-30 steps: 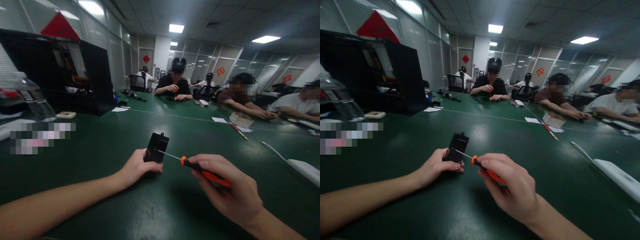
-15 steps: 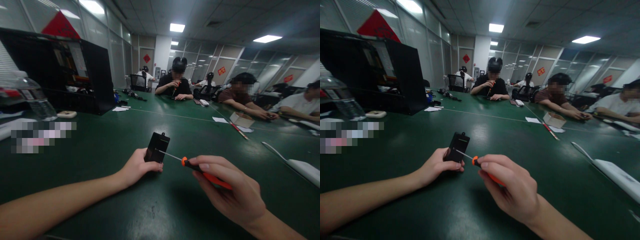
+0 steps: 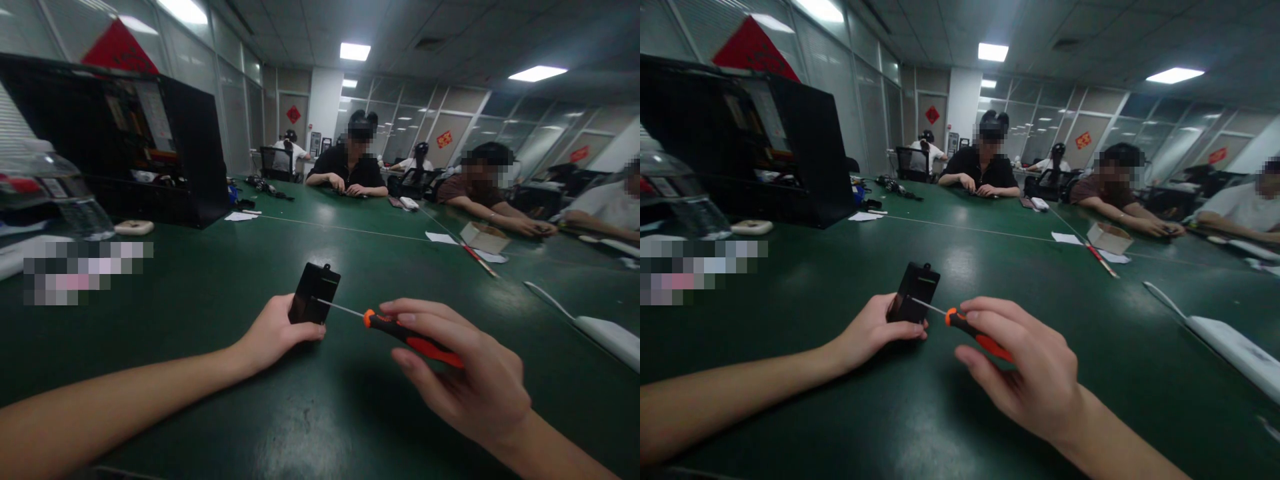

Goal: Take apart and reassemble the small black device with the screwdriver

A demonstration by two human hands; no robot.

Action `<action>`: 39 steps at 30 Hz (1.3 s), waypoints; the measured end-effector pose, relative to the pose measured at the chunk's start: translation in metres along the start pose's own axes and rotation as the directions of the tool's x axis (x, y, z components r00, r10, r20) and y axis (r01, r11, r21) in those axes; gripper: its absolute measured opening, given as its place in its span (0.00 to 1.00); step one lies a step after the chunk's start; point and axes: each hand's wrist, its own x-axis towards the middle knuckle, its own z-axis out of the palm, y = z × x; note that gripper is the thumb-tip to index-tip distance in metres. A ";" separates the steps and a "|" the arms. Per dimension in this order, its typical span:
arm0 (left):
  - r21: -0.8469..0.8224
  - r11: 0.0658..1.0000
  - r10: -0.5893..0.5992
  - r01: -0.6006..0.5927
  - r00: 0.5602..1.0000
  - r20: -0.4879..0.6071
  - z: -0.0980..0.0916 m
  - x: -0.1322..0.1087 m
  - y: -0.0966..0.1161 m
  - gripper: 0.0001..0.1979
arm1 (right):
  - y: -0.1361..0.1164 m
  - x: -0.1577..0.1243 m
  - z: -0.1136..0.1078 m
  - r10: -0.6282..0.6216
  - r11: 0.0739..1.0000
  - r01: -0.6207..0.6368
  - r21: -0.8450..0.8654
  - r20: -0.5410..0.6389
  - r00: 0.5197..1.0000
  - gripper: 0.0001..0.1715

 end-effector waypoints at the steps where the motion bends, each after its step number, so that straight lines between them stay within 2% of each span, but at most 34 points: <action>1: 0.006 1.000 0.000 0.000 1.000 -0.011 0.000 0.000 0.000 0.12 | 0.001 0.000 -0.001 0.014 1.000 -0.014 -0.024 0.009 1.000 0.18; 4: -0.015 1.000 -0.021 0.021 1.000 -0.014 0.000 0.000 0.000 0.11 | 0.003 0.000 0.001 0.043 0.997 -0.041 -0.072 0.014 0.999 0.19; 8: -0.033 0.999 -0.042 0.041 0.999 -0.020 0.000 0.000 0.003 0.11 | 0.002 -0.003 0.005 0.029 1.000 -0.029 -0.004 -0.014 0.999 0.30; 10: -0.011 0.999 -0.036 0.035 0.999 -0.025 0.000 0.000 0.004 0.11 | 0.001 -0.004 0.005 -0.010 1.000 0.009 -0.018 -0.011 1.000 0.32; 12: 0.012 1.000 -0.029 0.029 0.999 -0.026 0.000 0.000 0.005 0.10 | 0.001 -0.006 0.004 -0.031 0.995 0.031 -0.097 0.006 1.000 0.30; 16: 0.016 0.999 -0.032 0.033 0.999 -0.026 0.000 0.000 0.005 0.11 | 0.007 -0.007 0.001 0.035 0.962 -0.015 -0.274 0.067 0.997 0.23; 18: 0.011 0.999 -0.036 0.036 0.999 -0.032 0.000 0.000 0.006 0.11 | 0.009 -0.007 0.002 0.024 0.965 -0.007 -0.263 0.063 0.998 0.21; 22: 0.035 0.998 -0.042 0.044 0.998 -0.044 -0.001 0.000 0.007 0.10 | 0.008 -0.004 0.006 -0.074 0.990 0.079 -0.115 0.042 0.996 0.28; 24: 0.041 0.998 -0.036 0.038 0.999 -0.041 -0.001 0.000 0.007 0.10 | 0.006 -0.004 0.007 -0.084 0.992 0.088 -0.088 0.041 0.996 0.28; 27: 0.051 0.999 -0.017 0.018 0.999 -0.031 -0.001 0.000 0.006 0.10 | 0.004 -0.005 0.005 -0.052 0.989 0.061 -0.131 0.069 0.996 0.23; 31: 0.050 0.999 -0.015 0.017 0.999 -0.041 -0.001 0.000 0.005 0.10 | 0.007 -0.010 0.004 -0.025 0.957 0.055 -0.283 0.110 0.994 0.19; 34: 0.021 0.999 -0.024 0.025 0.999 -0.040 -0.001 0.001 0.003 0.11 | 0.008 -0.010 0.005 -0.133 0.946 0.161 -0.281 0.116 0.984 0.18; 37: 0.015 1.000 -0.017 0.017 0.999 -0.032 -0.002 0.002 0.002 0.10 | 0.006 -0.006 0.005 -0.311 0.901 0.345 -0.263 0.161 0.937 0.16; 39: 0.015 1.000 -0.016 0.016 1.000 -0.027 -0.002 0.002 0.003 0.10 | 0.004 -0.004 0.004 -0.376 0.867 0.416 -0.276 0.187 0.907 0.15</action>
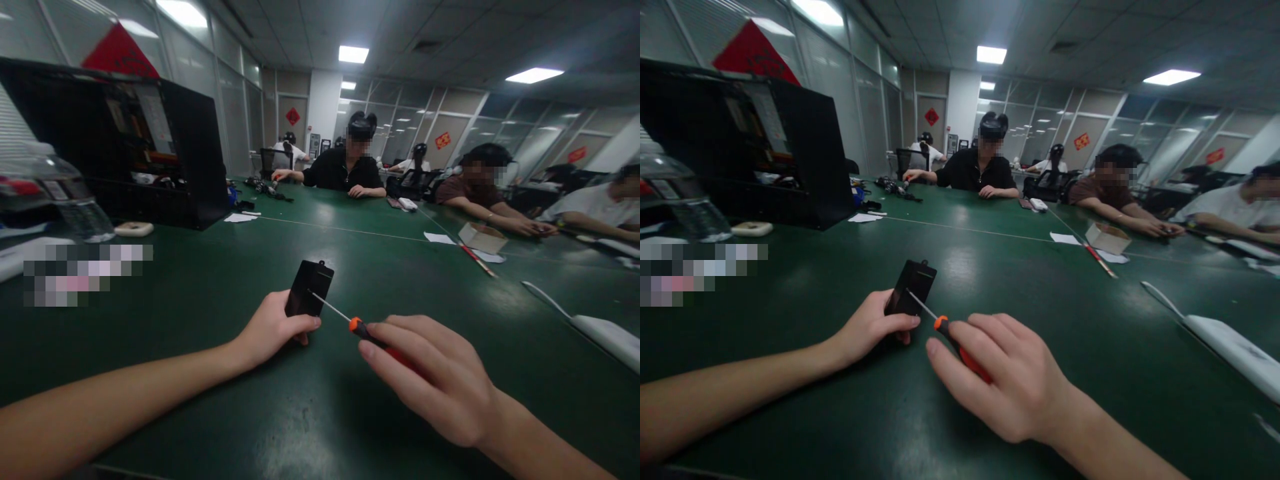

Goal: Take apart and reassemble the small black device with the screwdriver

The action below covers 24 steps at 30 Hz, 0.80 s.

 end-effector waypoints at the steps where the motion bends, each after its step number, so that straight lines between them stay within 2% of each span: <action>1: -0.001 1.000 -0.001 0.001 1.000 0.003 0.000 0.000 0.001 0.10 | 0.000 0.000 -0.001 -0.006 1.000 0.006 -0.008 0.004 1.000 0.14; 4: -0.006 1.000 -0.001 0.001 1.000 0.008 0.000 -0.001 0.003 0.10 | -0.001 -0.001 -0.002 0.091 0.996 -0.090 -0.030 0.056 0.994 0.16; 7: -0.014 1.000 0.000 0.000 1.000 0.007 0.000 -0.001 0.004 0.10 | -0.001 -0.005 0.000 0.217 0.976 -0.212 -0.050 0.117 0.969 0.15; 12: -0.080 0.997 -0.003 0.004 1.000 0.020 -0.001 0.001 0.000 0.11 | 0.000 -0.010 0.010 0.218 0.975 -0.224 0.010 0.179 0.959 0.18; 14: -0.117 0.993 0.007 -0.003 0.999 0.036 -0.001 0.001 0.000 0.12 | 0.001 -0.009 0.015 0.303 0.944 -0.323 0.065 0.215 0.928 0.20; 16: -0.140 0.990 0.020 -0.011 0.998 0.060 0.001 0.000 0.001 0.14 | 0.003 -0.007 0.020 0.436 0.851 -0.496 0.172 0.292 0.851 0.18; 19: -0.163 0.986 0.046 -0.030 0.994 0.098 0.005 -0.004 0.004 0.19 | 0.004 -0.004 0.028 0.568 0.606 -0.726 0.325 0.461 0.682 0.09; 21: -0.169 0.984 0.082 -0.062 0.990 0.115 0.007 -0.006 0.005 0.23 | 0.001 -0.004 0.035 0.609 0.440 -0.810 0.388 0.534 0.586 0.09; 22: -0.162 0.983 0.105 -0.084 0.987 0.126 0.009 -0.007 0.005 0.26 | -0.002 -0.003 0.038 0.619 0.367 -0.828 0.424 0.553 0.558 0.11; 24: -0.145 0.981 0.151 -0.129 0.977 0.152 0.010 -0.007 0.003 0.31 | -0.008 -0.002 0.044 0.624 0.258 -0.818 0.514 0.558 0.547 0.11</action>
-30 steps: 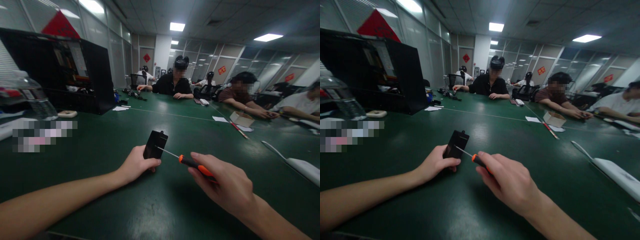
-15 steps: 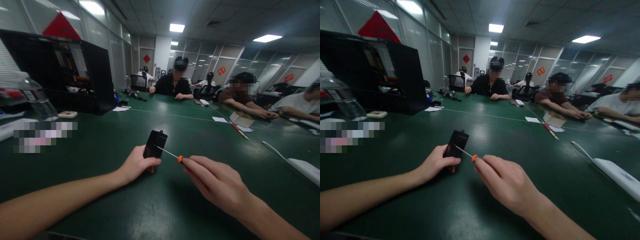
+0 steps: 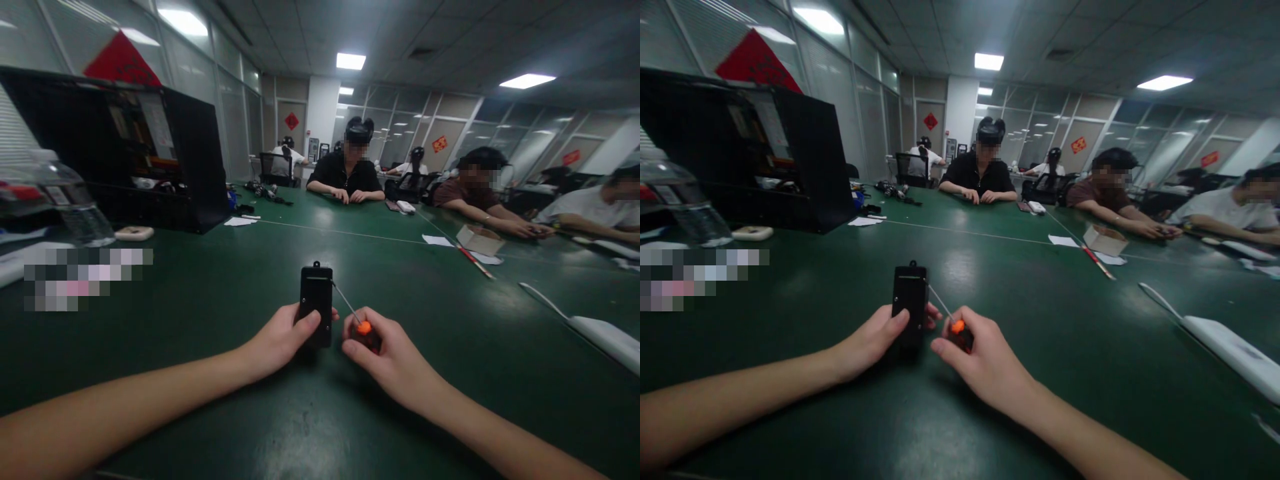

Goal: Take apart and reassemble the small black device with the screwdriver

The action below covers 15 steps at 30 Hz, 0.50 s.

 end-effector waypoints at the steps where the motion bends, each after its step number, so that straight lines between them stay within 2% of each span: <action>1: 0.009 1.000 0.022 -0.022 1.000 0.019 0.001 0.000 -0.002 0.33 | 0.000 0.000 0.005 -0.007 0.998 0.007 0.059 0.007 1.000 0.12; 4: -0.007 0.995 0.097 -0.096 0.994 0.056 0.003 -0.001 -0.008 0.34 | -0.003 -0.002 0.015 -0.024 0.989 0.019 0.145 0.029 0.999 0.16; 7: -0.047 0.994 0.105 -0.103 0.993 0.052 0.006 -0.003 -0.010 0.32 | -0.004 -0.002 0.018 -0.024 0.988 0.020 0.154 0.024 0.999 0.12; 11: -0.074 0.997 0.029 -0.033 0.998 -0.057 0.003 0.000 -0.006 0.32 | 0.002 0.000 0.012 -0.007 0.991 0.005 0.137 0.013 1.000 0.11; 15: -0.038 0.997 0.054 -0.062 0.985 -0.166 -0.008 0.005 -0.004 0.37 | 0.008 0.004 0.004 0.042 0.991 -0.047 0.125 0.045 0.998 0.14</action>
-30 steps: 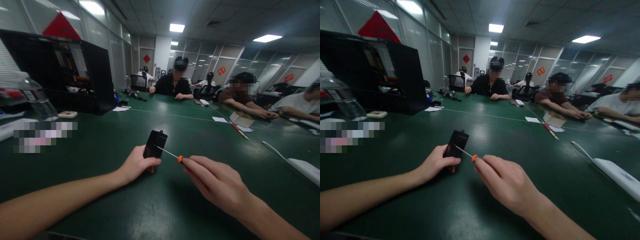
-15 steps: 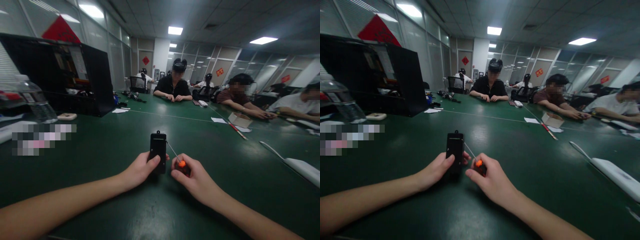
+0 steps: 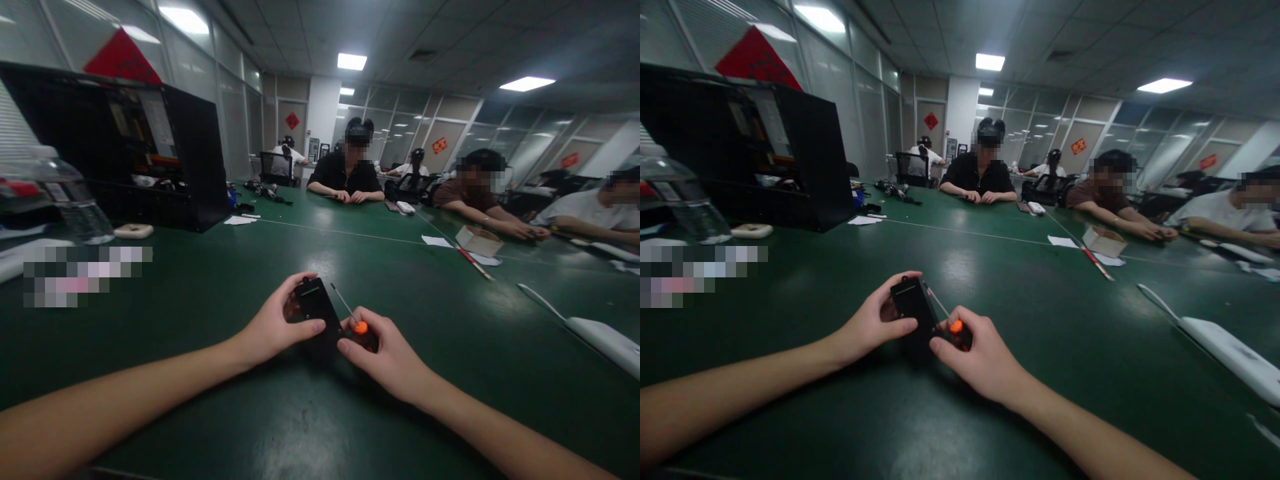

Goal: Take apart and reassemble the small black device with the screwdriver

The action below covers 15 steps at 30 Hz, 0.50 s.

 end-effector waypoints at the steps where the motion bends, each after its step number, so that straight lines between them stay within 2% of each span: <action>1: 0.027 1.000 0.008 -0.008 1.000 0.005 -0.003 0.001 0.000 0.37 | 0.000 0.001 -0.002 0.011 1.000 -0.011 -0.001 0.007 1.000 0.14; 5: 0.141 0.990 0.011 -0.024 0.996 0.091 -0.010 0.004 -0.003 0.35 | 0.001 0.003 -0.006 0.037 0.999 -0.037 0.002 0.046 0.998 0.12; 9: 0.305 0.946 0.088 -0.112 0.992 0.092 -0.015 0.007 0.000 0.34 | 0.004 0.006 -0.007 0.044 0.999 -0.044 0.009 0.060 0.997 0.13; 12: 0.497 0.824 0.195 -0.270 0.960 0.198 -0.019 0.008 0.006 0.31 | 0.009 0.008 -0.009 0.052 0.999 -0.052 -0.002 0.049 0.997 0.14; 15: 0.592 0.709 0.200 -0.383 0.915 0.351 -0.019 0.009 0.008 0.30 | 0.012 0.010 -0.008 0.072 0.997 -0.070 -0.027 0.062 0.996 0.14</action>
